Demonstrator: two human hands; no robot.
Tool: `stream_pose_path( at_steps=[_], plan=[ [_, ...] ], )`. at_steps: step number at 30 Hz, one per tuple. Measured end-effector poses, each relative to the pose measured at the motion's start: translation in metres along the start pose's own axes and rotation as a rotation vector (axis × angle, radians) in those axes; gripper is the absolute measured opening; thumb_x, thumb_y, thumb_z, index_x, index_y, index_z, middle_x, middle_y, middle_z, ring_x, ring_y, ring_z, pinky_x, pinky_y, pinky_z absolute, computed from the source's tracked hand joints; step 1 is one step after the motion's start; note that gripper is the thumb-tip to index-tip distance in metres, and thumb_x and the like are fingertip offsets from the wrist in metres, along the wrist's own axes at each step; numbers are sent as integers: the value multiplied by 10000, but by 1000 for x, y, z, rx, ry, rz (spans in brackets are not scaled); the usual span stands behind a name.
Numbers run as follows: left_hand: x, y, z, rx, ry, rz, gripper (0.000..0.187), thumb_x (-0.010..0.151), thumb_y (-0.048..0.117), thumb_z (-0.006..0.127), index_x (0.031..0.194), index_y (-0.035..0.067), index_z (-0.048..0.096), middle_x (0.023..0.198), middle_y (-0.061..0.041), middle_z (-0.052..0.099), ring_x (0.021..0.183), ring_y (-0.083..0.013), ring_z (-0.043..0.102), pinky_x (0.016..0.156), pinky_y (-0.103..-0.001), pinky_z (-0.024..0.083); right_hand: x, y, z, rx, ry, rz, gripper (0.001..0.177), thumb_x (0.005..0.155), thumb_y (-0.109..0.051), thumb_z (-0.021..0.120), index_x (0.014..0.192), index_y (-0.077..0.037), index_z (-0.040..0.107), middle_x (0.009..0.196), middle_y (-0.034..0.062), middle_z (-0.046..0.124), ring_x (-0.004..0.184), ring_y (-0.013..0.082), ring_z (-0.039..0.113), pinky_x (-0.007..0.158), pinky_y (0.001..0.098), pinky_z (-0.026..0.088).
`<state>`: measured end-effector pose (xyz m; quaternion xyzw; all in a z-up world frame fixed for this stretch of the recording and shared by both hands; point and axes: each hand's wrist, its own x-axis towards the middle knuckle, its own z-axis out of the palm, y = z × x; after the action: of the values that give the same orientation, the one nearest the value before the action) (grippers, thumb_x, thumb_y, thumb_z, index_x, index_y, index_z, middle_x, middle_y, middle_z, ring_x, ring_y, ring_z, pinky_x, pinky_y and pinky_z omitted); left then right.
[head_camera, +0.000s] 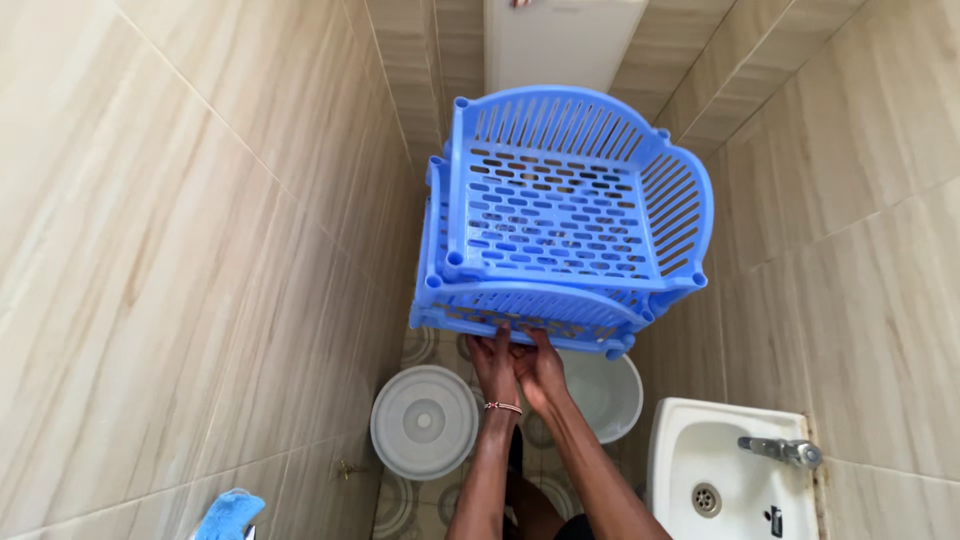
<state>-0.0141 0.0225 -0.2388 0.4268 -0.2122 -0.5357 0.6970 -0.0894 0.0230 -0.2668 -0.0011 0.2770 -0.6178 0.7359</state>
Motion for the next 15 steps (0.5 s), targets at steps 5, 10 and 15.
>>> stream_pose_path(
  at_steps=[5,10,15],
  plan=[
    [13,4,13,-40,12,8,595,866,31,729,1384,19,437,1263,-81,575,1094,-150,575,924,-297,504,-18,-11,31,-79,-9,-157,315,978,-157,555,1273,-59,507,1241,154,605,1151,323,615,1017,484,543],
    [21,8,21,-64,-7,-234,503,885,80,691,1349,25,504,1008,-87,635,707,-213,515,546,-341,406,-32,-37,47,-109,50,-202,327,940,-108,583,1247,-10,528,1203,168,631,1129,346,641,984,542,561],
    [55,-29,28,-233,-84,-213,480,855,55,683,1310,61,530,1040,-21,668,880,-126,653,695,-289,532,-8,-57,35,-166,-36,-224,308,980,-158,616,1220,17,535,1180,180,634,1084,358,643,981,538,564]
  ],
)
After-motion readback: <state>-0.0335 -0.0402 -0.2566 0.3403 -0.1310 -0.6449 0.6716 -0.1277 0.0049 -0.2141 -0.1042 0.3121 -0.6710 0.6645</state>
